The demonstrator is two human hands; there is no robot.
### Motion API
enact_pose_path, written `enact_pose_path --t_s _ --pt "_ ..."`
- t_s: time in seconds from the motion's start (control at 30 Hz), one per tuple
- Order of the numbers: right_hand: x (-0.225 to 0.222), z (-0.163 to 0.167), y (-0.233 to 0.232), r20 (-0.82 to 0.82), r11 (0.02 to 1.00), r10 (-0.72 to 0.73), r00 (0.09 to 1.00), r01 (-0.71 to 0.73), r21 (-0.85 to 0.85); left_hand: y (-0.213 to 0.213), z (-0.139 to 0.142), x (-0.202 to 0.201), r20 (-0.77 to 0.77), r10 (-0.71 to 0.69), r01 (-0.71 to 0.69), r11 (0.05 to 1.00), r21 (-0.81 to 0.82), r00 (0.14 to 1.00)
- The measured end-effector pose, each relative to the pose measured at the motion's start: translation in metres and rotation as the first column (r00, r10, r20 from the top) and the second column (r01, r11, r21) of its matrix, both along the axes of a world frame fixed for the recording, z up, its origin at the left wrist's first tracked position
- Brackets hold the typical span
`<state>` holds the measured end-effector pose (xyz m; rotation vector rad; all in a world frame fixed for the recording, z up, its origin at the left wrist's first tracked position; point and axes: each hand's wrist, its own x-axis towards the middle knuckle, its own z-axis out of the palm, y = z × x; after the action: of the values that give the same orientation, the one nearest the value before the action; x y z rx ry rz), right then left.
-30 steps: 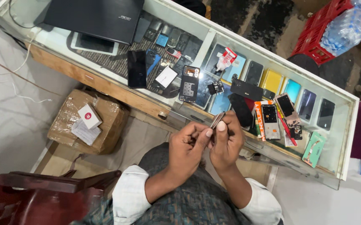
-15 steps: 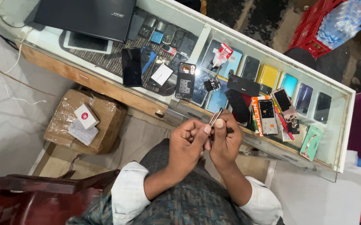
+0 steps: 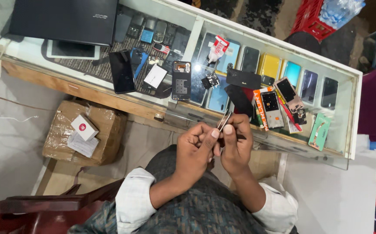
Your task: The person applies adhesive to a phone back cover, then handles a light blue smartphone, turning it over and pressing the screen. The person then picks up a black smartphone, turns it over, and uses a small metal tool to pry at the edge of the device.
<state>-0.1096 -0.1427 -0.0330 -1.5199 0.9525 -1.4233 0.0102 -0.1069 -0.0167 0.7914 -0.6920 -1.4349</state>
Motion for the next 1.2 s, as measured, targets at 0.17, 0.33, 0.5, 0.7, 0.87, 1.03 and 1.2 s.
enact_pose_path --t_s 0.17,0.33,0.5,0.7,0.87,1.03,1.2 --pt "-0.005 -0.003 0.007 0.033 0.995 -0.096 0.995 0.095 0.026 0.003 -0.003 -0.011 0.018 -0.033 0.033 0.999 0.009 0.999" --pt "-0.017 -0.002 0.009 -0.035 0.997 -0.051 0.998 0.049 -0.06 0.007 -0.003 -0.014 0.135 -0.012 0.012 1.0 -0.006 0.991" --pt "-0.032 0.002 0.014 -0.092 0.992 -0.125 0.988 0.123 -0.019 0.004 -0.005 -0.019 0.185 -0.089 0.082 0.996 0.046 0.979" --pt "-0.052 -0.01 0.009 -0.292 0.895 -0.437 0.851 0.379 -0.236 -0.003 -0.014 -0.044 0.243 -0.124 0.136 0.99 -0.035 0.962" --pt "-0.072 -0.02 0.001 -0.172 0.956 -0.286 0.943 0.269 -0.116 -0.015 -0.023 -0.052 0.346 -0.18 0.164 0.984 0.076 0.921" --pt "-0.099 -0.021 -0.006 -0.175 0.987 -0.136 0.975 0.148 0.06 -0.025 -0.023 -0.056 0.39 -0.21 0.184 0.978 0.102 0.896" --pt "-0.103 -0.025 -0.007 -0.218 0.964 -0.25 0.943 0.22 -0.153 -0.032 -0.017 -0.049 0.621 -0.246 0.23 0.967 0.108 0.744"
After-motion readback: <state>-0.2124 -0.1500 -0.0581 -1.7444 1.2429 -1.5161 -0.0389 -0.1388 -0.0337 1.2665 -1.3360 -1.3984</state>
